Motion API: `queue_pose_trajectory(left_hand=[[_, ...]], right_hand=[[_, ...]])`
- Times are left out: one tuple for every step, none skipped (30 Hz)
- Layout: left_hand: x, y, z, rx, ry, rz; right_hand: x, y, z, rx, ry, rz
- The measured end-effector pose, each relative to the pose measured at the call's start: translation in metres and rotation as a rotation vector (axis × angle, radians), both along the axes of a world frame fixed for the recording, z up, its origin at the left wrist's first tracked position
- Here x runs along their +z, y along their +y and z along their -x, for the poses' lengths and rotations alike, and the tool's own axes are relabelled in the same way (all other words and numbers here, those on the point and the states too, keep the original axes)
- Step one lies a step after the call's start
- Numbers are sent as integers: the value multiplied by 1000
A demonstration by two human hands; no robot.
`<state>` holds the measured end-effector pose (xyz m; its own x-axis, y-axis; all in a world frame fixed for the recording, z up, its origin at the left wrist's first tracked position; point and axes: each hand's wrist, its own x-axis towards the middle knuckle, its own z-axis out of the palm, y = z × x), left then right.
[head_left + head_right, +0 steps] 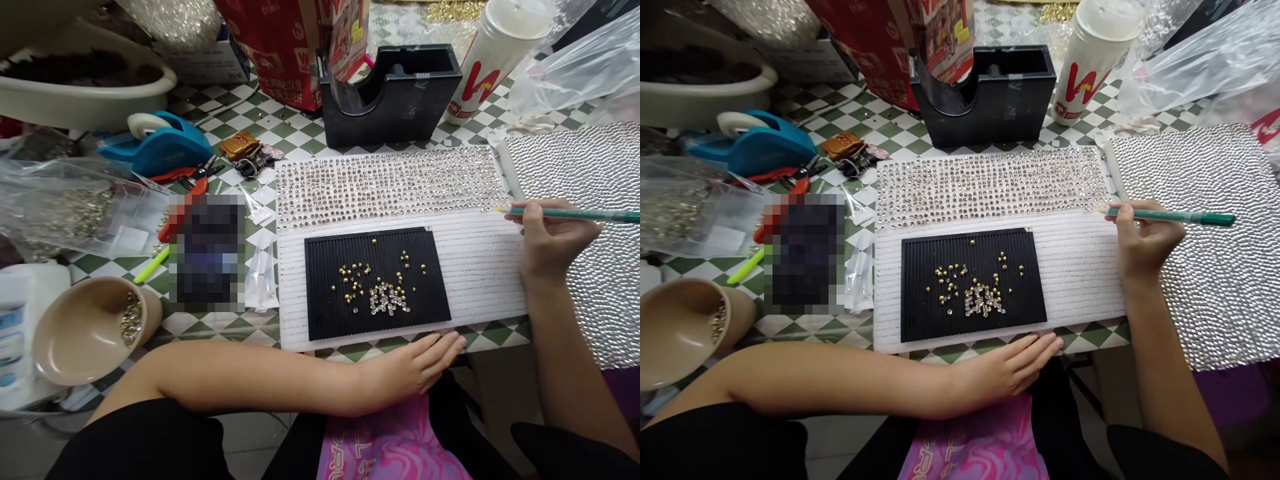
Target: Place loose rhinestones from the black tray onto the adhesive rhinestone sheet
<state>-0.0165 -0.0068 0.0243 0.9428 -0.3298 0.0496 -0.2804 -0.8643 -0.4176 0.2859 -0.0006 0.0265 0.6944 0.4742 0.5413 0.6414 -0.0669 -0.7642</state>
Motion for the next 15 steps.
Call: queue_pose_trajectory(left_hand=[[0,0,0,0,-1,0],[0,0,0,-3,2,-3],[1,0,0,-6,9,-9],[1,0,0,-6,18,-16],[1,0,0,-5,24,-20],[2,0,0,-2,26,-21],[2,0,0,1,22,-19],[2,-1,0,4,16,-17],[1,-1,1,6,9,-15],[1,-1,1,4,2,-14],[0,-1,1,-1,-2,-17],[0,-2,1,-4,0,-23],[0,-2,1,-8,6,-31],[-1,-2,1,-11,10,-38],[0,-3,1,-15,16,-45]], right_hand=[[1,-1,4,6,-6,-18],[3,-3,11,17,-14,-37],[6,-5,21,43,-20,-49],[8,-6,33,87,-33,-48],[11,-9,47,125,-30,-40],[14,-11,62,222,-17,-6],[17,-12,77,322,-1,27],[19,-14,91,412,-2,64],[21,-14,103,498,-10,118],[23,-15,113,572,-28,148],[24,-14,121,628,-52,164],[25,-14,127,665,-76,172],[25,-13,131,685,-97,172],[25,-13,133,692,-113,171],[24,-12,134,691,-125,172]])
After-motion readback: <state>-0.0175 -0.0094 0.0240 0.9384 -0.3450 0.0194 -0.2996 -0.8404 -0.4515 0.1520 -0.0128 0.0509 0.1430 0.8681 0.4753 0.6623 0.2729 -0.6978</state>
